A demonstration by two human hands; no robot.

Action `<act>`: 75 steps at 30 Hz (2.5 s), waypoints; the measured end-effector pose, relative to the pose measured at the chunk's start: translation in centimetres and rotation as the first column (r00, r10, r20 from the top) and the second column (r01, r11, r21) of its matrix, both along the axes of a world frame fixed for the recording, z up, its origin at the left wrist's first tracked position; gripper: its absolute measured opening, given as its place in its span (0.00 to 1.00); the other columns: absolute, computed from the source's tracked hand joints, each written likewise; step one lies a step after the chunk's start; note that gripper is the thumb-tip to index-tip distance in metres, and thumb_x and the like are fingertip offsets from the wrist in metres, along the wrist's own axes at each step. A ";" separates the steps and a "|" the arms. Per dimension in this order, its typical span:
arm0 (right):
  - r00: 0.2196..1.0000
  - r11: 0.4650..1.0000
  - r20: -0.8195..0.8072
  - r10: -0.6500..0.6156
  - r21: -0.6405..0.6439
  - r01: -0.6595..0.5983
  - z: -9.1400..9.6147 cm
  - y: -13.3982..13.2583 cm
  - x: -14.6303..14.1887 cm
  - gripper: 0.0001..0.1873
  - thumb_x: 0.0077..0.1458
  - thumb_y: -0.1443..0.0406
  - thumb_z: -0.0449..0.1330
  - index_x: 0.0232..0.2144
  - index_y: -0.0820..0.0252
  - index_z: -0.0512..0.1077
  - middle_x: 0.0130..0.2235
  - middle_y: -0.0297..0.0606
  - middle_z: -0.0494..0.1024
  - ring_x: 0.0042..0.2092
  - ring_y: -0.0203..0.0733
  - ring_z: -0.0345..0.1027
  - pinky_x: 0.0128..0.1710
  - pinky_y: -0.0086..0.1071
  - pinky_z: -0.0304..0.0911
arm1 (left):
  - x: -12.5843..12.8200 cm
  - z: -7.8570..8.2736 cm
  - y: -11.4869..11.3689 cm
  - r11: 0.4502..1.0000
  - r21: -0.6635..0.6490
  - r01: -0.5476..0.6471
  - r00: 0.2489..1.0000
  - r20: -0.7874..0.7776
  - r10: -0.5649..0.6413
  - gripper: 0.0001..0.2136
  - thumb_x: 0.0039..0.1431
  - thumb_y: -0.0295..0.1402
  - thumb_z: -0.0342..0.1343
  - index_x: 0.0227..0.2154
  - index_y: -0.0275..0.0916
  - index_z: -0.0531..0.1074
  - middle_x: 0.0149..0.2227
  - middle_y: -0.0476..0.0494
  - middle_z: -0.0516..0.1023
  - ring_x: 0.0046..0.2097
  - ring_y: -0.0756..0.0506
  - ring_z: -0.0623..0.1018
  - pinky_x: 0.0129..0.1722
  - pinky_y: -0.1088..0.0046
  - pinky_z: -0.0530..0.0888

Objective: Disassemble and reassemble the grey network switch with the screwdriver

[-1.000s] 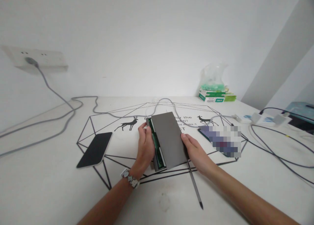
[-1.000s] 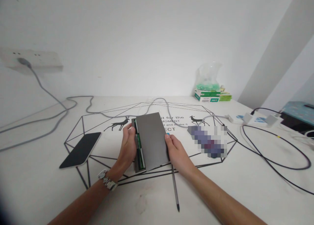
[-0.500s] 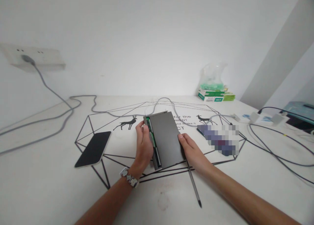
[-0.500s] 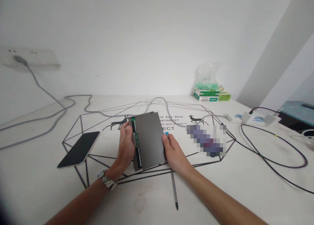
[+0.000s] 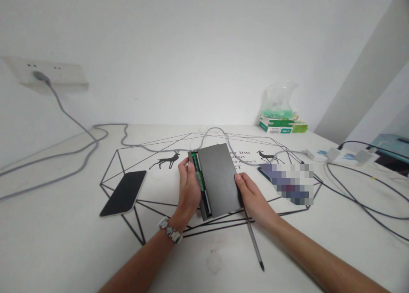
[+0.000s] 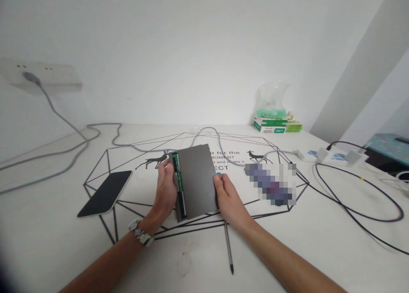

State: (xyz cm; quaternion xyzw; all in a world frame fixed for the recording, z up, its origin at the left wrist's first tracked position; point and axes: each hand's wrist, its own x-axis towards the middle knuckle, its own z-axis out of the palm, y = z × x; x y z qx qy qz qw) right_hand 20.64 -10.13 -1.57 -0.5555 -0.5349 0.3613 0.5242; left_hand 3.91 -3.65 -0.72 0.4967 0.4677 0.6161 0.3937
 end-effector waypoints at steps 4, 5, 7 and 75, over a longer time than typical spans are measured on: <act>1.000 1.000 0.000 -0.011 0.000 0.011 0.1 0.0 0.0 0.22 0.62 0.44 0.48 0.33 0.55 0.65 0.34 0.34 0.72 0.41 0.45 0.65 0.44 0.36 0.59 | 0.1 0.3 -0.3 1.000 0.018 0.006 1.000 0.002 -0.007 0.20 0.69 0.47 0.44 0.56 0.41 0.62 0.48 0.42 0.73 0.50 0.44 0.73 0.50 0.68 0.69; 1.000 1.000 0.003 -0.010 -0.002 0.010 0.1 0.0 0.0 0.22 0.62 0.43 0.48 0.33 0.54 0.65 0.34 0.34 0.72 0.40 0.45 0.65 0.43 0.36 0.59 | 0.1 0.3 -0.3 1.000 0.017 0.006 1.000 0.005 -0.006 0.20 0.69 0.47 0.44 0.56 0.40 0.62 0.48 0.42 0.73 0.49 0.44 0.73 0.50 0.68 0.70; 1.000 1.000 0.006 -0.007 -0.006 0.007 0.1 0.0 0.0 0.23 0.62 0.43 0.48 0.33 0.54 0.65 0.33 0.34 0.72 0.40 0.45 0.65 0.43 0.36 0.59 | 0.2 0.3 -0.3 1.000 0.023 0.013 1.000 0.013 -0.013 0.21 0.69 0.47 0.44 0.56 0.40 0.62 0.49 0.42 0.74 0.49 0.44 0.74 0.49 0.67 0.70; 0.755 0.877 -0.515 0.405 -0.014 -0.480 2.6 -1.4 -0.4 0.42 0.48 0.59 0.71 0.61 0.47 0.55 0.47 0.38 0.78 0.39 0.46 0.79 0.32 0.40 0.80 | -1.0 1.6 0.2 0.962 0.188 0.198 0.979 -0.090 -0.184 0.19 0.69 0.46 0.45 0.54 0.41 0.65 0.54 0.42 0.74 0.52 0.44 0.74 0.50 0.69 0.73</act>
